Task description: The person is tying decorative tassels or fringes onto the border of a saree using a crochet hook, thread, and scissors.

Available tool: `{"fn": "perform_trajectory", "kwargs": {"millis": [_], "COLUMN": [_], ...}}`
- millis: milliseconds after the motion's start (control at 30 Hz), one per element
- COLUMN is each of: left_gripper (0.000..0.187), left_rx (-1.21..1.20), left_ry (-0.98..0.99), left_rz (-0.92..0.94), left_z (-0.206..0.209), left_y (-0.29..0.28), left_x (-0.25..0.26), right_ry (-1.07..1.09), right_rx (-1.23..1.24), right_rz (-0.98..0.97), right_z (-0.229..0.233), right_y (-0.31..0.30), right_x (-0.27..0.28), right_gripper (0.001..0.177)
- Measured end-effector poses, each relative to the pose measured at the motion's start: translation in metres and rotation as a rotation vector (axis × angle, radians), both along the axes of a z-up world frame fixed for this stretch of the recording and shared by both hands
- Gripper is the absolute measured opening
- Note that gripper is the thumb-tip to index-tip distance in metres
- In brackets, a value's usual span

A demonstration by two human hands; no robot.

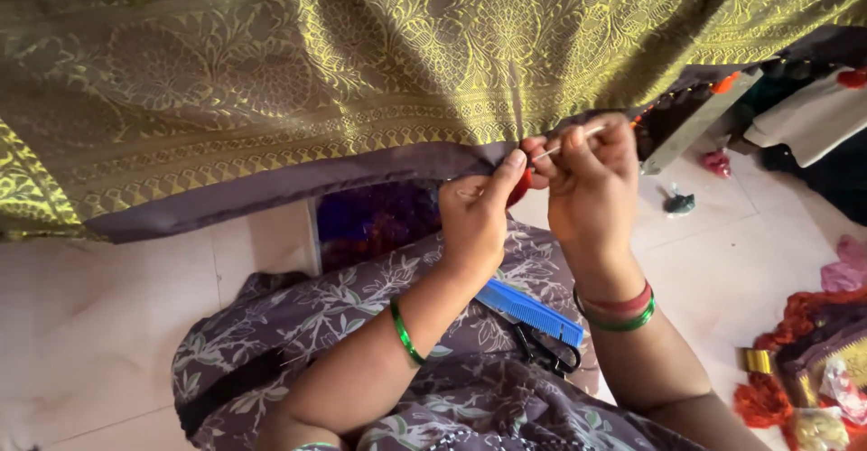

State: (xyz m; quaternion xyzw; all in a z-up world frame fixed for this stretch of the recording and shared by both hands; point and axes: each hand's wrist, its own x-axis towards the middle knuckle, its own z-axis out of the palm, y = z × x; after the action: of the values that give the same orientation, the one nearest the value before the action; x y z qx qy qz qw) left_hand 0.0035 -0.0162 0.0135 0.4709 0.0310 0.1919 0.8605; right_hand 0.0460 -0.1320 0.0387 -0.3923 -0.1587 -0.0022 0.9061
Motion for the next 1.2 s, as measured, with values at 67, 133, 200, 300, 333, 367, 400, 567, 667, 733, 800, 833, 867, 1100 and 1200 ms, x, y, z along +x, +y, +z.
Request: {"fn": "perform_trajectory", "kwargs": {"millis": [67, 133, 200, 300, 333, 367, 400, 567, 667, 733, 800, 833, 867, 1100, 1200], "left_gripper": [0.032, 0.033, 0.036, 0.034, 0.034, 0.034, 0.035, 0.036, 0.036, 0.036, 0.032, 0.032, 0.030, 0.034, 0.036], "left_rx": [-0.029, -0.064, 0.093, 0.003, 0.005, 0.054, 0.101, 0.100, 0.049, 0.049, -0.067, -0.068, -0.150, -0.197, -0.162], "left_ry": [0.008, 0.019, 0.086, -0.049, -0.052, -0.014, 0.031, -0.018, -0.058, -0.049, 0.016, 0.016, 0.006, 0.031, 0.057], "left_rz": [-0.026, -0.055, -0.009, -0.042, -0.036, -0.019, -0.003, -0.005, -0.050, -0.056, -0.108, -0.103, -0.123, -0.177, -0.202], "left_z": [-0.005, -0.003, 0.009, 0.014, 0.014, 0.014, 0.013, 0.002, 0.002, 0.003, 0.004, 0.001, -0.001, -0.002, -0.015], "left_y": [0.002, 0.003, 0.008, 0.005, 0.005, 0.005, 0.005, 0.000, 0.001, 0.002, 0.002, 0.000, -0.002, -0.003, -0.008], "left_x": [0.004, 0.003, -0.002, -0.004, -0.004, -0.004, -0.006, 0.001, 0.001, 0.000, 0.000, 0.000, 0.001, 0.007, 0.015], "right_ry": [-0.317, -0.635, -0.134, 0.001, -0.002, -0.034, -0.059, -0.398, -0.488, -0.398, -0.147, -0.147, -0.050, -0.094, -0.133], "right_rx": [-0.249, -0.506, -0.162, -0.011, -0.008, -0.017, -0.027, -0.476, -0.577, -0.519, -0.188, -0.188, -0.020, -0.086, -0.173], "right_rz": [-0.251, -0.495, -0.108, 0.085, 0.091, 0.046, -0.001, -0.213, -0.343, -0.320, -0.065, -0.060, 0.087, 0.040, -0.026], "right_z": [-0.002, 0.004, 0.018, 0.012, 0.014, 0.016, 0.017, 0.016, 0.030, 0.030, 0.021, 0.016, 0.013, 0.024, 0.023], "right_y": [0.015, 0.017, 0.010, -0.003, 0.000, 0.002, 0.004, 0.002, 0.008, 0.005, -0.003, -0.006, -0.009, -0.001, -0.004], "right_x": [-0.016, -0.023, -0.018, 0.002, -0.002, -0.006, -0.012, -0.028, -0.032, -0.022, -0.002, 0.004, 0.011, -0.001, -0.003], "right_gripper": [0.011, 0.013, 0.010, 0.010, 0.010, 0.010, 0.011, 0.012, 0.013, 0.014, 0.012, 0.012, 0.009, 0.007, 0.010]}}
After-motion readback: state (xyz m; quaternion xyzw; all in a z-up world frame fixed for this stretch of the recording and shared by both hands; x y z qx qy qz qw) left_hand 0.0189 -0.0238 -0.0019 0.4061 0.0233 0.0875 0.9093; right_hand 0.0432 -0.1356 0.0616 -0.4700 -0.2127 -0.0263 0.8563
